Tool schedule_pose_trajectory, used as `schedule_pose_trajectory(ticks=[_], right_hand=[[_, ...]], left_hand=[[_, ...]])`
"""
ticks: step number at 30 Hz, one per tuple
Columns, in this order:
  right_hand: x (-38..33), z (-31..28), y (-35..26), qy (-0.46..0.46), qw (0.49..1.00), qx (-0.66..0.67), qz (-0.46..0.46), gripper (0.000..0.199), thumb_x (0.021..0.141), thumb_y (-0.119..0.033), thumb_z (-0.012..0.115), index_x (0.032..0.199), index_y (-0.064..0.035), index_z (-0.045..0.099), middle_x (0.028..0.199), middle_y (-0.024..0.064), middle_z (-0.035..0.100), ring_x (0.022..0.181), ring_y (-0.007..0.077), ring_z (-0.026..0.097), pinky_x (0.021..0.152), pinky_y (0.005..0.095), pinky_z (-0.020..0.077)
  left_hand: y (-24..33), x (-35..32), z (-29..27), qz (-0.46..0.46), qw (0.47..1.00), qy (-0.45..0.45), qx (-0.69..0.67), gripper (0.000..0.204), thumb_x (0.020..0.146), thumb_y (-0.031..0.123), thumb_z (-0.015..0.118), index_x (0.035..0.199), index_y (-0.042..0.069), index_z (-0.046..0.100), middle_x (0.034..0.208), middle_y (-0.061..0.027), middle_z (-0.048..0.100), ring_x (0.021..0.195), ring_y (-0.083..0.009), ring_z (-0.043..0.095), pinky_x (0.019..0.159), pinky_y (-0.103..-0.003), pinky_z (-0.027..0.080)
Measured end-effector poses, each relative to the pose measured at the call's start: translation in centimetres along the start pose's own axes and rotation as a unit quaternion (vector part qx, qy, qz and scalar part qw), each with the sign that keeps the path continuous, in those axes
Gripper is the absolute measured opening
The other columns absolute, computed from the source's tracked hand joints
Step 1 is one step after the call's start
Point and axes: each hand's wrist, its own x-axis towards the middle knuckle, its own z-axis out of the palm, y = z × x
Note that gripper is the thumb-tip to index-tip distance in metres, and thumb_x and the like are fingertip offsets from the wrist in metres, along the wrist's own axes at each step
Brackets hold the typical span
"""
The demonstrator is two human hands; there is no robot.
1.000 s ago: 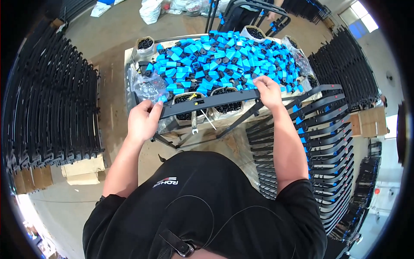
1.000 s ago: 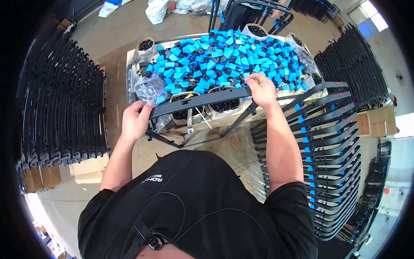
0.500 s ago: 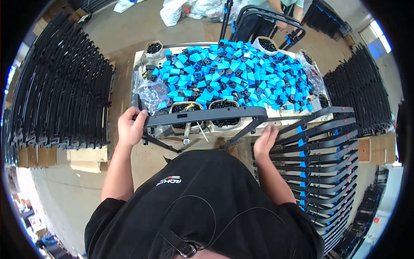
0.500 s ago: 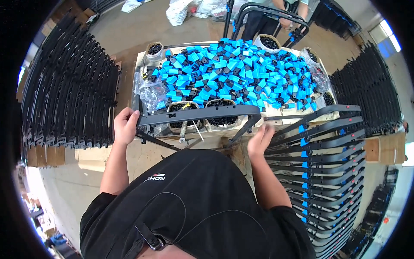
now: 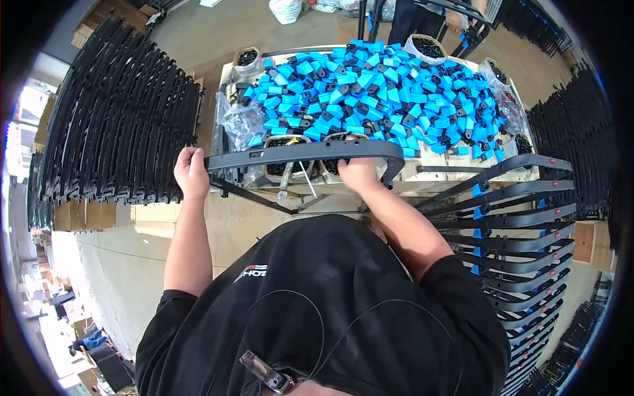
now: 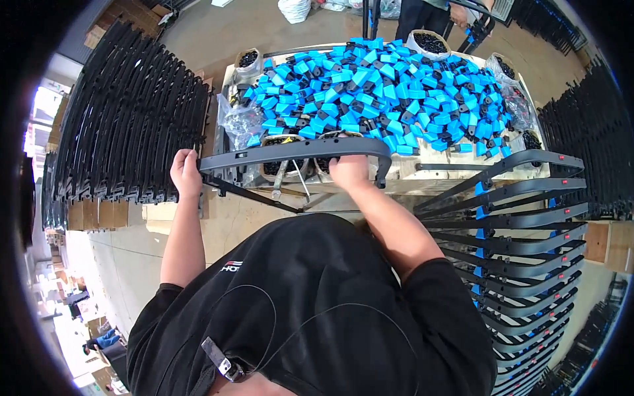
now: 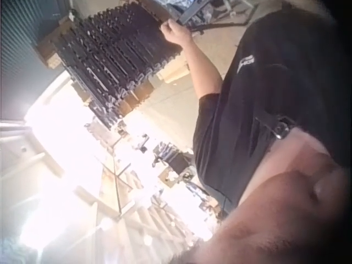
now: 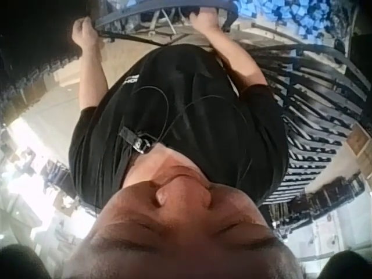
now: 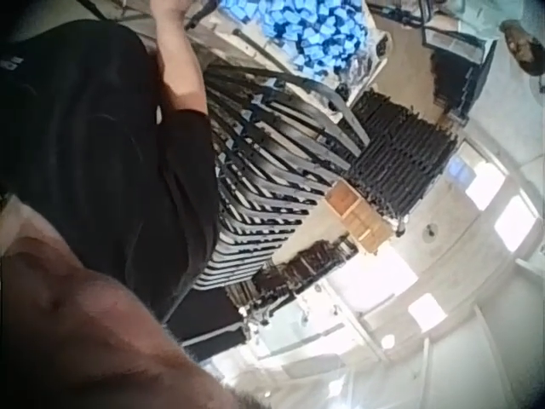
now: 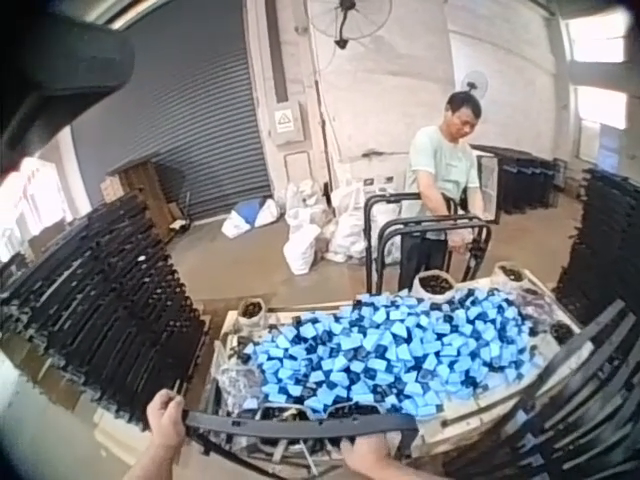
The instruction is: Attaching plastic components and fasteners to metal frame segments at a workbench.
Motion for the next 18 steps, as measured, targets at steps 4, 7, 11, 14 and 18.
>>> schedule_pose_trajectory(ticks=[4, 7, 11, 14, 18], right_hand=[[2.4, -1.7, -2.4, -0.077, 0.990, -0.120, 0.001, 0.057, 0.081, -0.026, 0.066, 0.136, -0.0125, 0.055, 0.134, 0.0225, 0.054, 0.118, 0.0435, 0.057, 0.102, 0.0535, 0.0471], [3.9, -1.4, -1.7, -0.194, 0.967, -0.165, 0.014, 0.044, 0.087, -0.025, 0.058, 0.130, -0.0168, 0.060, 0.129, 0.0198, 0.059, 0.123, 0.0418, 0.054, 0.102, 0.0544, 0.0477], [4.1, -1.3, -2.5, -0.200, 0.960, -0.197, -0.004, 0.037, 0.089, -0.025, 0.056, 0.124, -0.0179, 0.064, 0.127, 0.0196, 0.059, 0.120, 0.0383, 0.056, 0.102, 0.0547, 0.0474], [3.6, -0.6, -0.6, -0.207, 0.964, -0.167, -0.025, 0.041, 0.089, -0.025, 0.059, 0.127, -0.0092, 0.062, 0.130, 0.0209, 0.059, 0.125, 0.0397, 0.053, 0.105, 0.0517, 0.0461], [1.7, 0.9, 2.0, -0.155, 0.978, -0.137, -0.011, 0.046, 0.091, -0.023, 0.063, 0.133, -0.0030, 0.057, 0.131, 0.0244, 0.059, 0.125, 0.0435, 0.054, 0.106, 0.0502, 0.0440]], left_hand=[[-0.7, -0.3, -0.7, 0.012, 1.000, -0.004, 0.025, 0.020, 0.095, 0.016, 0.061, 0.084, 0.000, 0.064, 0.072, -0.0001, 0.057, 0.068, -0.0072, 0.049, 0.062, -0.026, 0.042], [1.1, -0.3, -0.4, 0.024, 0.999, -0.028, 0.023, 0.020, 0.096, 0.015, 0.060, 0.082, 0.001, 0.062, 0.069, -0.0001, 0.056, 0.067, -0.0075, 0.049, 0.061, -0.027, 0.043], [0.5, -0.6, -0.9, -0.004, 0.999, -0.027, 0.015, 0.022, 0.097, 0.018, 0.060, 0.081, 0.002, 0.061, 0.067, -0.0013, 0.055, 0.065, -0.0088, 0.049, 0.061, -0.028, 0.043], [0.4, -0.6, -1.1, -0.021, 0.999, -0.034, 0.006, 0.022, 0.096, 0.018, 0.061, 0.082, 0.002, 0.061, 0.067, -0.0027, 0.055, 0.065, -0.0099, 0.049, 0.062, -0.029, 0.044], [0.3, -0.5, -1.2, -0.009, 0.999, -0.030, 0.018, 0.022, 0.095, 0.019, 0.061, 0.083, 0.001, 0.062, 0.067, -0.0048, 0.055, 0.065, -0.0118, 0.050, 0.062, -0.030, 0.045]])
